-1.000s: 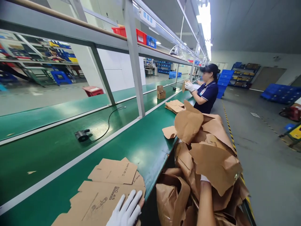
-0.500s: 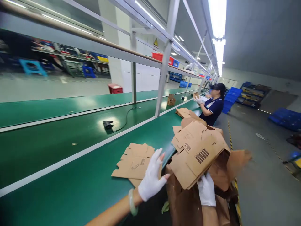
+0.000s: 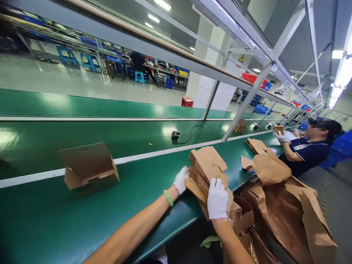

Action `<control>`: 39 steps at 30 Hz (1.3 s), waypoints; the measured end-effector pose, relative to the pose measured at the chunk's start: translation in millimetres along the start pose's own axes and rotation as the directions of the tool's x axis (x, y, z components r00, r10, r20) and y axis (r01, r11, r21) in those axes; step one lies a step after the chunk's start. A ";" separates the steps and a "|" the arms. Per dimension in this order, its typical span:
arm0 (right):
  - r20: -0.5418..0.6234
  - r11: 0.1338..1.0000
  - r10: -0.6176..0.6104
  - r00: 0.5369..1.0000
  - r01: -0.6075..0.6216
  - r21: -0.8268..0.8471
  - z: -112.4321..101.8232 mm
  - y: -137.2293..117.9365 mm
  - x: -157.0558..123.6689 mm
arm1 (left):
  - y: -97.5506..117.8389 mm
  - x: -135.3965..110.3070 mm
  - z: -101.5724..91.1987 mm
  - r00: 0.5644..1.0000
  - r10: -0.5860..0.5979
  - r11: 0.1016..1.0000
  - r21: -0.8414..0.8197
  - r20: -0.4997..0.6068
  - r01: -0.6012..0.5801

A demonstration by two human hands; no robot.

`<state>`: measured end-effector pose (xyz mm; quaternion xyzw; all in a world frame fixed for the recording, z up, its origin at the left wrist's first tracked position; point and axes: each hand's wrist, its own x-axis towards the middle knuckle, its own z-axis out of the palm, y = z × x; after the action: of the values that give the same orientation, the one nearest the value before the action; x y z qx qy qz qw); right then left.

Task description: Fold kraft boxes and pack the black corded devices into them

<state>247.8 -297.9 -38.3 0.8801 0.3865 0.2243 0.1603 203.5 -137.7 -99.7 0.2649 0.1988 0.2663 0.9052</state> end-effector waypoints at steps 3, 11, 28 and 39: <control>0.013 0.995 -0.097 0.995 0.098 -0.020 -4.8 -28.5 1.0 | 50.3 -18.9 -54.5 0.940 0.272 0.949 0.222 -0.207 -0.226; 0.178 0.981 -0.191 0.965 0.181 0.071 -53.2 -25.2 55.3 | 144.5 -121.0 -138.8 0.849 0.523 0.413 0.849 0.074 -0.329; 0.509 0.916 -0.144 0.849 -0.081 0.394 -22.8 -5.3 136.9 | 139.8 -162.7 -193.8 0.854 0.261 -0.224 0.888 0.451 -0.401; 0.075 0.578 -0.038 0.996 -0.040 0.815 -142.2 57.4 182.0 | 133.0 -144.5 -207.3 0.863 0.303 -0.256 0.907 0.404 -0.335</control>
<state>318.3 -182.9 157.8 0.8642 0.4387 -0.0155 -0.2461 -63.0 -49.7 -152.0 0.8935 0.2415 0.2475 0.2865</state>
